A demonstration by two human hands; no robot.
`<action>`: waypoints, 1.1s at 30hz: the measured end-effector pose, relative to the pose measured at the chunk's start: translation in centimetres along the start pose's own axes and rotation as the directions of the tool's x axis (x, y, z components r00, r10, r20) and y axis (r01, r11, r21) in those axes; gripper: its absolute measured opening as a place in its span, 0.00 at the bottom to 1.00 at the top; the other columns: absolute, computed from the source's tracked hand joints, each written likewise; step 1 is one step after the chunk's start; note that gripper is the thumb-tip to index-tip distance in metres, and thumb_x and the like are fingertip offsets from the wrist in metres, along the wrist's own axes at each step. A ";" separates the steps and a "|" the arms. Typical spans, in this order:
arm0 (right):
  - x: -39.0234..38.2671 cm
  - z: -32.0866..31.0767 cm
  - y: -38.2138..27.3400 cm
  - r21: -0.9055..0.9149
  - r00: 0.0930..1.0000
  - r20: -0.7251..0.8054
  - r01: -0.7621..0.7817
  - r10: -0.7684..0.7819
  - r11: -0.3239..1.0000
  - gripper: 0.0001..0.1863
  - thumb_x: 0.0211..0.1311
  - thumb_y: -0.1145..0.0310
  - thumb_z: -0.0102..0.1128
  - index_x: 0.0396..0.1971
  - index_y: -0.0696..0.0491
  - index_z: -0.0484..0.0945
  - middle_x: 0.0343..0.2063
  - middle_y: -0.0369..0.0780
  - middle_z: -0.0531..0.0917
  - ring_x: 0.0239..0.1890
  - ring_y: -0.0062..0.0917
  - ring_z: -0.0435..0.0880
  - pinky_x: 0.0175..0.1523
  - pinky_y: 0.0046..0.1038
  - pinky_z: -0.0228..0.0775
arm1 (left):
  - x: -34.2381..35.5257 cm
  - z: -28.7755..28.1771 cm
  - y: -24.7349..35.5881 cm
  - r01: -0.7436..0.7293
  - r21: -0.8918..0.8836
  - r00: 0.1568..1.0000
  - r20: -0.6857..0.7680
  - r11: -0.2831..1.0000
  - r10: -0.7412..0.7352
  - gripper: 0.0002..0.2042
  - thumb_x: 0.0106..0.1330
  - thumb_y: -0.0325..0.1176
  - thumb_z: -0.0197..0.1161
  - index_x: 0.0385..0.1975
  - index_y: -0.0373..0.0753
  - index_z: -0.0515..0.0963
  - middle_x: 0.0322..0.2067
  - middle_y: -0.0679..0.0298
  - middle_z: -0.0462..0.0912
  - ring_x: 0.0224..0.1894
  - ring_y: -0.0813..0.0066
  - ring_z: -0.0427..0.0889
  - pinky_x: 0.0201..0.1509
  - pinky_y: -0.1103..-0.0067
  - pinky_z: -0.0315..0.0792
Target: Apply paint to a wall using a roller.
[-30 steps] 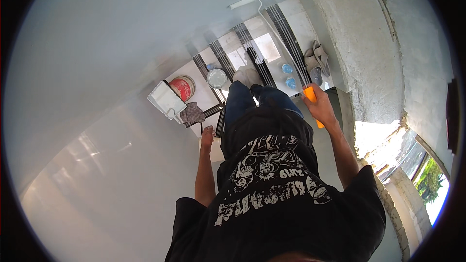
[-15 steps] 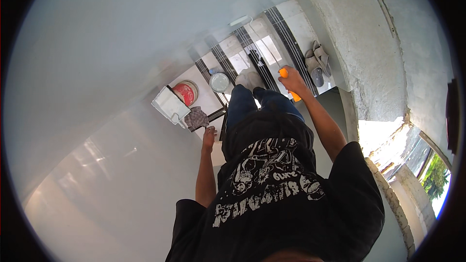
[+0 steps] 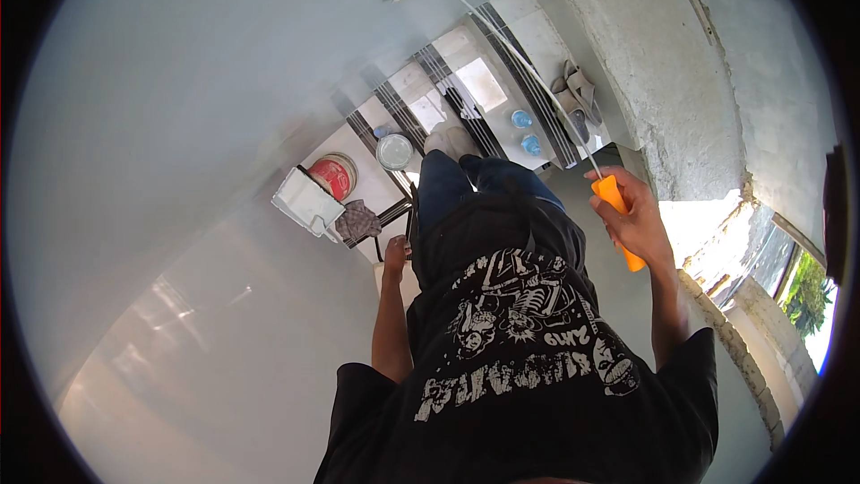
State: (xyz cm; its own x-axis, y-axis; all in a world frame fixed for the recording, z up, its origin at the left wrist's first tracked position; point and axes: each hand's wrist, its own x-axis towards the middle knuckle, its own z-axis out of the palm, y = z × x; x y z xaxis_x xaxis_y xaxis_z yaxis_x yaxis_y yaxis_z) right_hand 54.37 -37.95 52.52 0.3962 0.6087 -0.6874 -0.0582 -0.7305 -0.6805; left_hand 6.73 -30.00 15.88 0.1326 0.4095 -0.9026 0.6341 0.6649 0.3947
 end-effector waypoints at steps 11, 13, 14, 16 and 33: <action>12.9 3.8 4.7 -0.048 0.997 0.073 -0.029 0.033 0.998 0.14 0.56 0.71 0.58 0.41 0.59 0.75 0.14 0.34 0.72 0.10 0.17 0.70 0.17 0.22 0.65 | 0.2 -0.6 4.1 0.010 -0.035 0.999 -0.031 0.999 -0.011 0.26 0.65 0.56 0.51 0.52 0.41 0.67 0.48 0.59 0.78 0.47 0.67 0.76 0.41 0.69 0.66; 14.9 4.1 5.2 -0.047 0.996 0.075 -0.042 0.045 0.998 0.14 0.55 0.70 0.58 0.41 0.60 0.75 0.14 0.34 0.72 0.10 0.17 0.70 0.17 0.22 0.65 | 0.1 -0.7 4.0 0.014 -0.037 0.999 -0.034 0.999 -0.015 0.26 0.65 0.56 0.51 0.52 0.41 0.68 0.48 0.59 0.78 0.47 0.67 0.76 0.42 0.69 0.66; 15.4 4.0 5.5 -0.047 0.996 0.074 -0.055 0.058 0.997 0.14 0.55 0.70 0.59 0.41 0.60 0.76 0.14 0.35 0.72 0.10 0.17 0.70 0.17 0.23 0.65 | 0.3 -0.6 4.0 0.017 -0.039 0.999 -0.035 0.999 -0.019 0.26 0.65 0.56 0.51 0.52 0.41 0.68 0.48 0.58 0.78 0.47 0.66 0.76 0.43 0.68 0.66; 14.4 3.1 4.5 -0.061 0.994 0.097 -0.038 0.044 0.997 0.14 0.55 0.70 0.59 0.41 0.60 0.75 0.14 0.35 0.72 0.10 0.17 0.70 0.17 0.22 0.65 | -0.1 -0.4 3.5 0.040 -0.042 0.997 -0.069 0.998 -0.043 0.24 0.65 0.54 0.51 0.51 0.41 0.69 0.46 0.59 0.79 0.45 0.68 0.77 0.40 0.70 0.67; 9.6 -0.4 -1.6 -0.091 0.991 0.084 -0.096 0.104 0.991 0.14 0.56 0.71 0.58 0.43 0.56 0.76 0.15 0.32 0.72 0.10 0.15 0.68 0.14 0.22 0.62 | 1.8 2.0 1.3 0.007 -0.075 1.000 -0.009 0.997 -0.008 0.18 0.66 0.49 0.52 0.48 0.44 0.73 0.34 0.71 0.78 0.34 0.80 0.75 0.31 0.78 0.65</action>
State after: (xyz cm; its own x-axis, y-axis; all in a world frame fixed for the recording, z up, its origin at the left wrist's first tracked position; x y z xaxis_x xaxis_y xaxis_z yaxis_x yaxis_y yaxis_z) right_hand 58.66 -31.06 47.10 0.3093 0.5536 -0.7732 -0.0120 -0.8108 -0.5853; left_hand 9.31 -29.66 14.43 0.1210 0.4095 -0.9043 0.5760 0.7130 0.3999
